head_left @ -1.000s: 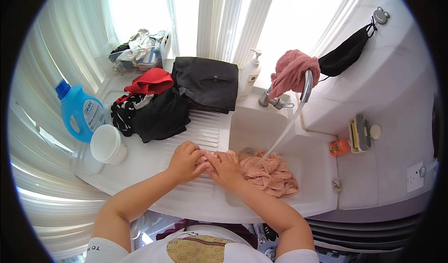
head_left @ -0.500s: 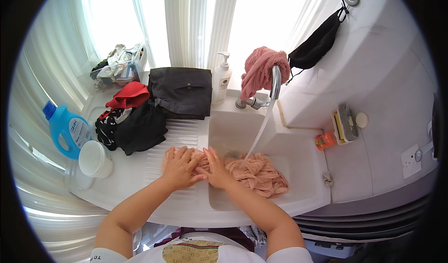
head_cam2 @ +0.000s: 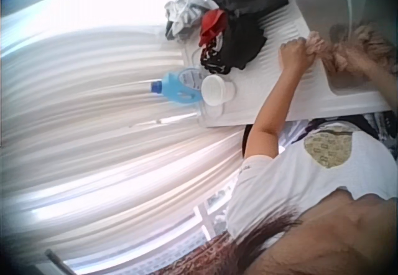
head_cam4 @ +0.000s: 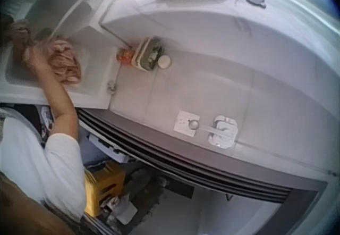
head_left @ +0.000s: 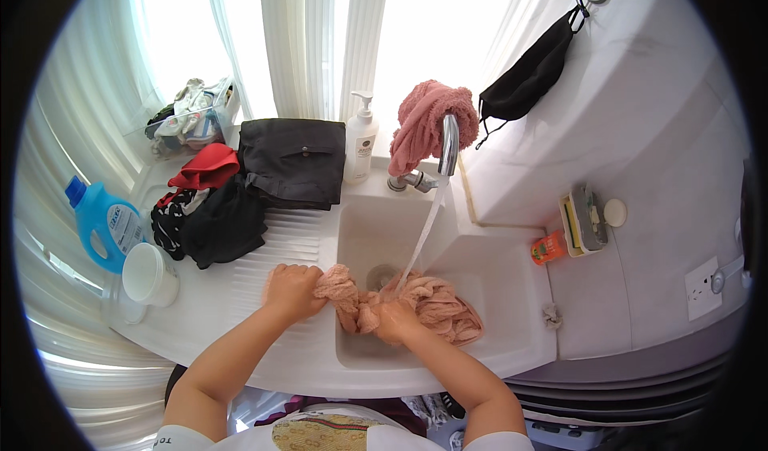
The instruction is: The person washes a black garment and a pink cloth by hand in a sink. The person rubs the black item in the water, sets it aside, and then scrubs and wrings out the pink cloth under the running faucet.
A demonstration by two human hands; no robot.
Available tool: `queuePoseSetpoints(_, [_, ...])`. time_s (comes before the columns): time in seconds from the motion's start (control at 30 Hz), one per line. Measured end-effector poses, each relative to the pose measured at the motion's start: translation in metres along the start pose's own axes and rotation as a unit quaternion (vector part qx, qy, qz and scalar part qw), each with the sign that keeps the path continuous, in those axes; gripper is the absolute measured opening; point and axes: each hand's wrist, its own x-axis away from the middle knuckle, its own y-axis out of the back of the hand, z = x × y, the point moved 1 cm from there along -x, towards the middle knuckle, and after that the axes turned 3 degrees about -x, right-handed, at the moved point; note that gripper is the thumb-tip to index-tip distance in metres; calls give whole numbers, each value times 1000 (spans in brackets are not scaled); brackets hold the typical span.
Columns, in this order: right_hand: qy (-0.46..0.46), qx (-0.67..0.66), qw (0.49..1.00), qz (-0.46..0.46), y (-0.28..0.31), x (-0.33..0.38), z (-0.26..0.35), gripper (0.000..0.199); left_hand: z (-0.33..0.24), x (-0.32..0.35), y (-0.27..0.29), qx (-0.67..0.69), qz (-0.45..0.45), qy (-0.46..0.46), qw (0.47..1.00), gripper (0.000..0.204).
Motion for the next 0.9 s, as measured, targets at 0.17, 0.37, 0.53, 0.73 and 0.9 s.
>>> queuePoseSetpoints(0.17, [141, -116, 958, -223, 32, 9, -2, 36, -1, -4, 8, 136, 20, 64, 988, 41])
queuePoseSetpoints(0.37, [-141, -344, 909, -191, 88, -42, -101, 41, -19, 9, 2, -39, -16, 20, 999, 58])
queuePoseSetpoints(0.53, [-126, -664, 645, -356, 140, -77, -114, 58, -92, -12, 23, -160, -62, -92, 981, 77])
queuePoseSetpoints(0.73, [2, -628, 690, -359, 158, -95, -84, 33, -129, -58, -80, 53, 212, -53, 974, 88])
queuePoseSetpoints(0.9, [5, -593, 743, -309, 176, -68, -65, 26, -124, -69, -116, -90, 353, 35, 931, 99])
